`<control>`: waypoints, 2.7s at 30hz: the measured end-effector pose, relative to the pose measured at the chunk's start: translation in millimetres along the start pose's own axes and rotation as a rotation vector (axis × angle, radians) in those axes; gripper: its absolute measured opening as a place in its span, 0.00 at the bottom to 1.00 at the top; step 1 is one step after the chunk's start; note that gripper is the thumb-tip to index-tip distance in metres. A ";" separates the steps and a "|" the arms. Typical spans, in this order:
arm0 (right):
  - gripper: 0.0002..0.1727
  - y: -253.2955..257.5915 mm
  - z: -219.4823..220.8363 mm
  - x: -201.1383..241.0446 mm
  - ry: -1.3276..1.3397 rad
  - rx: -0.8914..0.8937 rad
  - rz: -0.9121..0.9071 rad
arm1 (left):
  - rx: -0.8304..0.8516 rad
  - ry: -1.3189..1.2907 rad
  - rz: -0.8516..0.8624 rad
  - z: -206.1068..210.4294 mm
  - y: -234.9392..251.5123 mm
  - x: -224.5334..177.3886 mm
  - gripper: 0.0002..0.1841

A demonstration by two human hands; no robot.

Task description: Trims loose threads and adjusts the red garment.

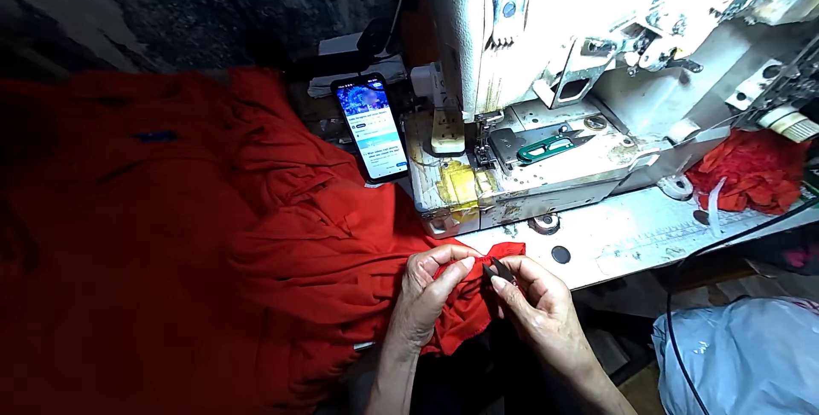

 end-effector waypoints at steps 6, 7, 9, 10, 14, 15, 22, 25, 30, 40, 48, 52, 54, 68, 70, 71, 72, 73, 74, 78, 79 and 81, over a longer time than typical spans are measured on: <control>0.07 0.9 0.2 -1.5 0.009 -0.010 0.007 | -0.002 -0.005 -0.002 0.1 -0.7 -0.3 0.10; 0.07 0.8 0.3 -1.2 0.014 -0.009 0.010 | -0.001 -0.006 -0.003 0.0 -0.7 -0.6 0.10; 0.07 1.0 0.5 -1.0 0.024 -0.012 0.016 | 0.000 0.007 0.003 0.0 -0.4 -0.8 0.10; 0.07 0.9 0.6 -1.1 0.025 -0.016 0.021 | 0.000 0.007 0.004 -0.2 -0.5 -0.6 0.10; 0.07 1.6 0.1 -1.6 -0.013 -0.043 -0.011 | 0.011 0.026 0.013 -0.1 -0.4 -0.3 0.11; 0.07 1.8 0.1 -1.8 -0.042 -0.062 -0.039 | 0.019 0.037 0.019 -0.1 -0.2 -0.7 0.10; 0.06 3.2 4.0 -5.4 0.052 -0.003 -0.136 | -0.015 -0.072 -0.037 -0.6 0.3 -1.7 0.09; 0.07 4.6 5.4 -5.9 0.109 0.029 -0.120 | 0.002 -0.073 -0.022 -1.5 0.4 -1.5 0.09; 0.07 12.5 4.9 6.2 -0.088 -0.062 -0.115 | -0.016 -0.023 0.044 -2.2 -1.5 -0.5 0.09; 0.07 23.7 5.1 2.5 0.065 0.024 0.039 | -0.043 0.046 0.097 -0.8 -3.0 -1.5 0.05; 0.06 19.1 -1.3 20.5 0.544 0.573 -0.031 | -0.054 0.068 0.083 1.3 -1.1 -2.3 0.05; 0.07 19.4 -13.5 9.8 0.397 0.174 0.082 | -0.041 0.021 0.042 -1.6 0.8 -0.7 0.07; 0.06 10.3 -11.7 5.2 0.366 0.141 0.121 | -0.037 -0.007 0.025 -1.6 0.5 0.3 0.09; 0.08 0.7 4.1 11.3 0.010 0.060 0.117 | -0.066 -0.031 0.023 -2.8 -1.8 1.5 0.14; 0.07 2.0 4.3 10.0 -0.003 0.054 0.084 | -0.075 -0.039 0.026 -2.3 -1.9 1.5 0.14; 0.07 3.2 4.7 7.6 0.013 0.062 0.048 | -0.075 -0.036 0.030 -2.3 -1.9 1.4 0.14; 0.07 4.1 5.0 6.1 0.019 0.070 0.029 | -0.070 -0.036 0.036 -2.5 -1.7 1.4 0.13; 0.07 4.8 5.1 5.3 0.016 0.074 0.025 | -0.065 -0.041 0.041 -2.5 -1.5 1.5 0.13; 0.07 5.2 5.1 4.8 0.011 0.071 0.026 | -0.065 -0.049 0.041 -2.5 -1.4 1.6 0.13; 0.07 4.7 4.2 4.5 0.008 0.062 0.010 | -0.063 -0.049 0.051 -1.4 -1.8 1.0 0.13; 0.06 4.8 4.0 4.2 0.013 0.063 0.004 | -0.063 -0.048 0.052 -1.3 -1.8 0.8 0.14; 0.06 5.3 3.9 4.0 0.024 0.060 -0.006 | -0.071 -0.055 0.043 -1.4 -1.8 1.5 0.13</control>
Point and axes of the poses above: each hand's wrist, its own y-axis towards the middle knuckle, its own z-axis out of the palm, x = y × z, the point moved 4 cm from there along y, towards the middle knuckle, and after that the axes turned 11 degrees about z, right-handed, at the moved point
